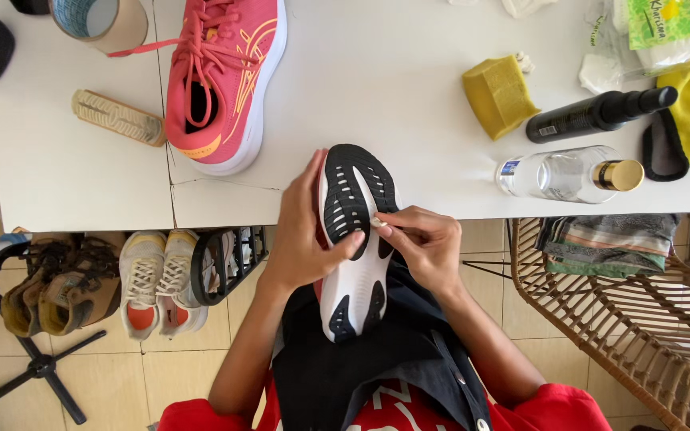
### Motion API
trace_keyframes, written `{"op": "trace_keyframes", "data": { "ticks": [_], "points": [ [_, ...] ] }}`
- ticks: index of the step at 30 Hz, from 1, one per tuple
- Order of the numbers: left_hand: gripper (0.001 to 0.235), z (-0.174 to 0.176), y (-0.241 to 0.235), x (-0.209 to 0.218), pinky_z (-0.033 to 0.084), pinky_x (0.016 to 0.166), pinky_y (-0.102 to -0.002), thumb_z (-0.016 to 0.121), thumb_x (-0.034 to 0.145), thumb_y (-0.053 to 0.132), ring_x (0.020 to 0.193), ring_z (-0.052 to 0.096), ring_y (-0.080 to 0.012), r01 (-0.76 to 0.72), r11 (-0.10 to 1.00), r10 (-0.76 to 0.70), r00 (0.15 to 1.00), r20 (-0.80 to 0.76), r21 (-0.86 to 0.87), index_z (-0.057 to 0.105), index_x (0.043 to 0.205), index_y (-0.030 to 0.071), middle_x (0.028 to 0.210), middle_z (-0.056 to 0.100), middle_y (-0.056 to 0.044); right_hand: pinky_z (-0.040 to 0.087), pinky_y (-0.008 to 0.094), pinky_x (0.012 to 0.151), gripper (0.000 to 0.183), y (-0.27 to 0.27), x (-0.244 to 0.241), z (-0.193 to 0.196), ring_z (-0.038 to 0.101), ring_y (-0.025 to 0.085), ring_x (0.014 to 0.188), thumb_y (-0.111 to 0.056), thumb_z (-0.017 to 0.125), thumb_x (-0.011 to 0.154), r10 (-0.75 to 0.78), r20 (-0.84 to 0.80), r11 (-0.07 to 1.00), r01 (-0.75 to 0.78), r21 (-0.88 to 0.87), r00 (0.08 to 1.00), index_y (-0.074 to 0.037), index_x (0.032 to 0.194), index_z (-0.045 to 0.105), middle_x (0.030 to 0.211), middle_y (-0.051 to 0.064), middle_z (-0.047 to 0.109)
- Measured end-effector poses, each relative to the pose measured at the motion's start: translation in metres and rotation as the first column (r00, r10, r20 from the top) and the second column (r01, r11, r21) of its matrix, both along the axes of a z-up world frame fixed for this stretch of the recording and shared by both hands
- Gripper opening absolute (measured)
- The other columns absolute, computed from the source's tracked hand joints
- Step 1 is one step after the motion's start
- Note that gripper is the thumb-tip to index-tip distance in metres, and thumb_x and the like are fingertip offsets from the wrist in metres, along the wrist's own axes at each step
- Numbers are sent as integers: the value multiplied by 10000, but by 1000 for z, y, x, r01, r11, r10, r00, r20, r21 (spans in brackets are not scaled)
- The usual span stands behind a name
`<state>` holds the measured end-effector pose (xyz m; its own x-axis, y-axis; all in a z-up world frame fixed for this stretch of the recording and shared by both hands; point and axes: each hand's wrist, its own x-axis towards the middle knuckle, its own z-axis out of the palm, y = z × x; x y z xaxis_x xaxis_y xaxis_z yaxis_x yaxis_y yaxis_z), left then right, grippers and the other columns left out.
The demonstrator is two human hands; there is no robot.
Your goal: The person cleans the sole of a white and black sneaker using a cotton swab and a metal tool. They scrub the black tread patterns and white midsole, occasionally dipping the swab into a clear liquid from a bottle on the table.
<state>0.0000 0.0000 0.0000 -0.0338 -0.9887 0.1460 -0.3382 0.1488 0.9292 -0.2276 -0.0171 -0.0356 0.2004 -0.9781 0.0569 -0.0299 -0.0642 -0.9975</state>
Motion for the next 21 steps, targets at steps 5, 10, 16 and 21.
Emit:
{"op": "trace_keyframes", "data": {
  "ticks": [5, 10, 16, 21],
  "points": [
    [1069, -15, 8, 5, 612, 1090, -540, 891, 833, 237, 1233, 669, -315, 45, 999, -44, 983, -177, -3, 365, 1736, 17, 1465, 598, -229, 472, 195, 509, 171, 18, 3, 1, 583, 38, 607, 47, 845, 942, 39, 167, 980, -71, 187, 985, 32, 1110, 875, 843, 157, 830],
    [942, -14, 12, 1, 680, 935, -568, 846, 791, 231, 1173, 760, -446, 93, 996, -92, 990, -103, -1, 494, 1648, 66, 1556, 606, -219, 374, 181, 458, 182, 4, -2, 34, 494, 17, 525, 10, 790, 1000, 145, 8, 986, -146, 82, 989, -19, 1154, 883, 861, 123, 846],
    [942, -35, 18, -1, 253, 1189, -420, 850, 762, 266, 1541, 517, -307, 94, 996, -93, 994, 58, -9, 505, 1630, 145, 1613, 598, -105, 521, 276, 497, 188, -27, 8, 83, 732, 249, 565, -3, 751, 1055, 39, -523, 870, -287, -401, 851, -82, 1164, 882, 931, 53, 857],
    [931, -37, 17, 0, 162, 1190, -437, 847, 758, 224, 1597, 467, -290, 91, 996, -91, 995, 31, 5, 502, 1618, 132, 1626, 586, -84, 588, 314, 589, 108, -45, 13, 92, 740, 244, 578, -123, 774, 1045, -26, -700, 777, -427, -463, 714, -203, 1019, 841, 953, -63, 856]
  ]
}}
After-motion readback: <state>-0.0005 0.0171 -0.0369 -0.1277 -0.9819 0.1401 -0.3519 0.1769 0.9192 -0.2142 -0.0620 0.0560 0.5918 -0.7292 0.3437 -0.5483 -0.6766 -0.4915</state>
